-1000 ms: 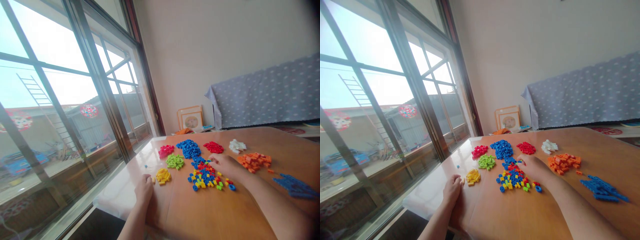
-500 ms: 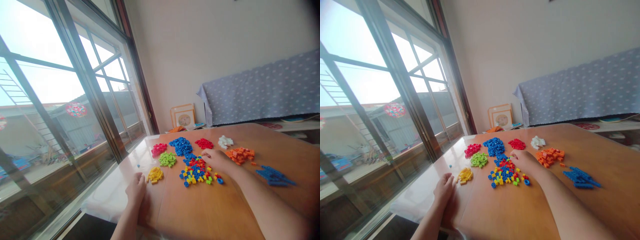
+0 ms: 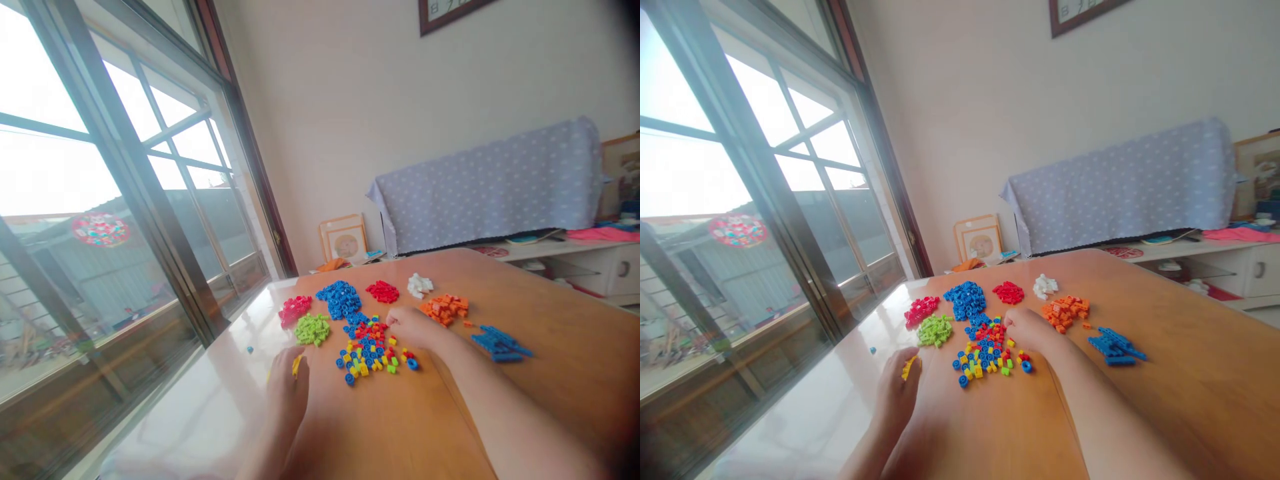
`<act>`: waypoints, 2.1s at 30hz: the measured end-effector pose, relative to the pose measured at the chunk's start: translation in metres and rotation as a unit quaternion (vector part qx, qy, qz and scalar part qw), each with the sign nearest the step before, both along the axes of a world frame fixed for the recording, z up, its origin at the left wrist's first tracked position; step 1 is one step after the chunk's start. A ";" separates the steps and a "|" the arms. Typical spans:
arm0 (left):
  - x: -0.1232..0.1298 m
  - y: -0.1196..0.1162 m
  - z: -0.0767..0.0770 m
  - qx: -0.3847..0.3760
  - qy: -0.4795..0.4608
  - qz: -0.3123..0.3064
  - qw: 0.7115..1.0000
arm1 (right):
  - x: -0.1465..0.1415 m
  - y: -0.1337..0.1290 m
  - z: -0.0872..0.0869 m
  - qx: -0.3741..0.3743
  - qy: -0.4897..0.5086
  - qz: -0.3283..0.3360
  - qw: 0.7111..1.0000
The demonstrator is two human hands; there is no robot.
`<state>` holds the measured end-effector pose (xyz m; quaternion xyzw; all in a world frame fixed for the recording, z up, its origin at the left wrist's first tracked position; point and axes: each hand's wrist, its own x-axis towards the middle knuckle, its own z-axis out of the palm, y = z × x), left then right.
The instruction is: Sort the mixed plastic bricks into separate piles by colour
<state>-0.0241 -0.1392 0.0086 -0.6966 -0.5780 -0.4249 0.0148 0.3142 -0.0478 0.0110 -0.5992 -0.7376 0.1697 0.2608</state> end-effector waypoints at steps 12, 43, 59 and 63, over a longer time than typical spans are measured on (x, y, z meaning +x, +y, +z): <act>0.077 0.077 -0.014 -0.149 0.042 -0.100 0.983 | 0.004 -0.001 -0.002 -0.049 -0.058 -0.022 0.997; 0.140 0.197 -0.022 -0.180 0.129 -0.134 0.966 | 0.001 -0.007 0.010 -0.013 -0.054 -0.066 0.996; 0.131 0.184 0.000 -0.300 -0.023 -0.202 0.932 | 0.001 -0.008 0.015 -0.027 -0.052 -0.056 0.997; 0.135 0.184 0.004 -0.288 -0.051 -0.182 0.939 | 0.002 -0.008 0.014 -0.025 -0.048 -0.055 0.997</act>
